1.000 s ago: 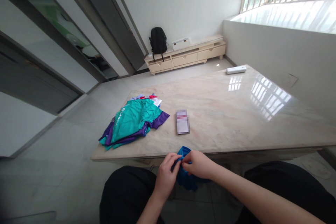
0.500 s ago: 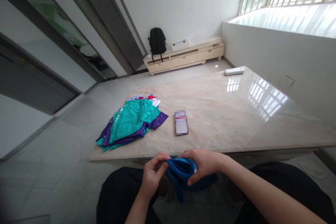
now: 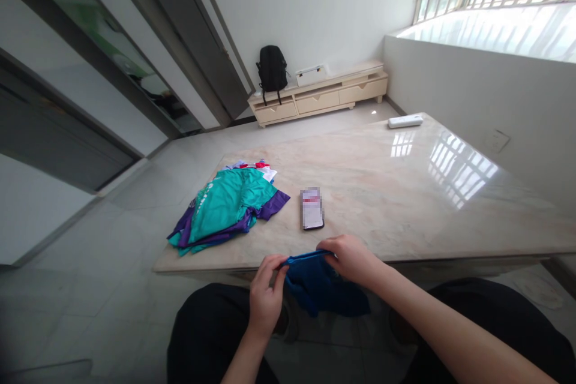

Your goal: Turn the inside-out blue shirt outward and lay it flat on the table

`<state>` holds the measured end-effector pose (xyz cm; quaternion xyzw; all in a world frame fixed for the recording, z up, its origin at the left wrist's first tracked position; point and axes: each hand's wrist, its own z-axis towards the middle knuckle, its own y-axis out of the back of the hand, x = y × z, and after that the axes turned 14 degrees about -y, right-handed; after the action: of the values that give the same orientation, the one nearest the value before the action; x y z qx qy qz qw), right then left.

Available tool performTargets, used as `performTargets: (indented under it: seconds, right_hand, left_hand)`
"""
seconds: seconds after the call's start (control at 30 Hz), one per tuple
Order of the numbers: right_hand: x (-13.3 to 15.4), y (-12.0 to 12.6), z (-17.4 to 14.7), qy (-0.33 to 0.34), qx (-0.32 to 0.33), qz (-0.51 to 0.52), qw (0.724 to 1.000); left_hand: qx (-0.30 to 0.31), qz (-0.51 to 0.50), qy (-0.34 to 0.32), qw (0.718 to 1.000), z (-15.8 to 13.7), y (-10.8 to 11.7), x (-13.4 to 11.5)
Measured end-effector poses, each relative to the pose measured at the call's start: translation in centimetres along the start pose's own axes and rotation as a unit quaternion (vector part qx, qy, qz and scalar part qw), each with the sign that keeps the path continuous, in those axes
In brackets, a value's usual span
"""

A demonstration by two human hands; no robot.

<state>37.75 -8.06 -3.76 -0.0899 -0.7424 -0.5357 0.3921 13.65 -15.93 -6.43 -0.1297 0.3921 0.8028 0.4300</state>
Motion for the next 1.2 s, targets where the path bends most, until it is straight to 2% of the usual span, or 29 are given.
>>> performTargets:
  seconds: [0.13, 0.3, 0.43, 0.53, 0.77, 0.93, 1.07, 1.2]
  right_hand:
    - [-0.4, 0.4, 0.1, -0.001, -0.001, 0.019, 1.0]
    - [-0.3, -0.7, 0.1, -0.014, 0.052, 0.053, 0.997]
    - [-0.1, -2.8, 0.1, -0.03, 0.061, -0.007, 0.998]
    - [-0.1, -3.4, 0.2, -0.019, 0.052, -0.046, 0.997]
    - [0.3, 0.5, -0.1, -0.004, -0.002, -0.059, 0.998]
    - [2.0, 1.5, -2.7, 0.036, -0.012, -0.069, 0.997]
    - [3.0, 0.5, -6.2, 0.065, -0.058, 0.015, 0.996]
    - [3.7, -0.8, -10.1, 0.004, -0.121, 0.175, 0.977]
  left_hand:
    - [-0.007, 0.023, -0.02, 1.0, 0.0, -0.1, 0.2]
    - [-0.017, 0.019, -0.019, 0.999, 0.0, -0.2, -0.3]
    - [0.005, 0.007, -0.04, 0.999, -0.2, -0.3, -0.7]
    - [0.012, 0.004, -0.042, 0.999, -0.2, -0.2, -0.6]
    - [-0.009, 0.027, 0.016, 0.999, -0.3, -0.4, 0.1]
    - [-0.021, 0.028, 0.066, 0.997, -0.7, -1.0, -1.4]
    - [-0.064, 0.03, 0.054, 0.996, -0.9, 0.0, -4.0]
    - [-0.09, 0.01, -0.015, 0.996, -1.8, 1.6, -7.0]
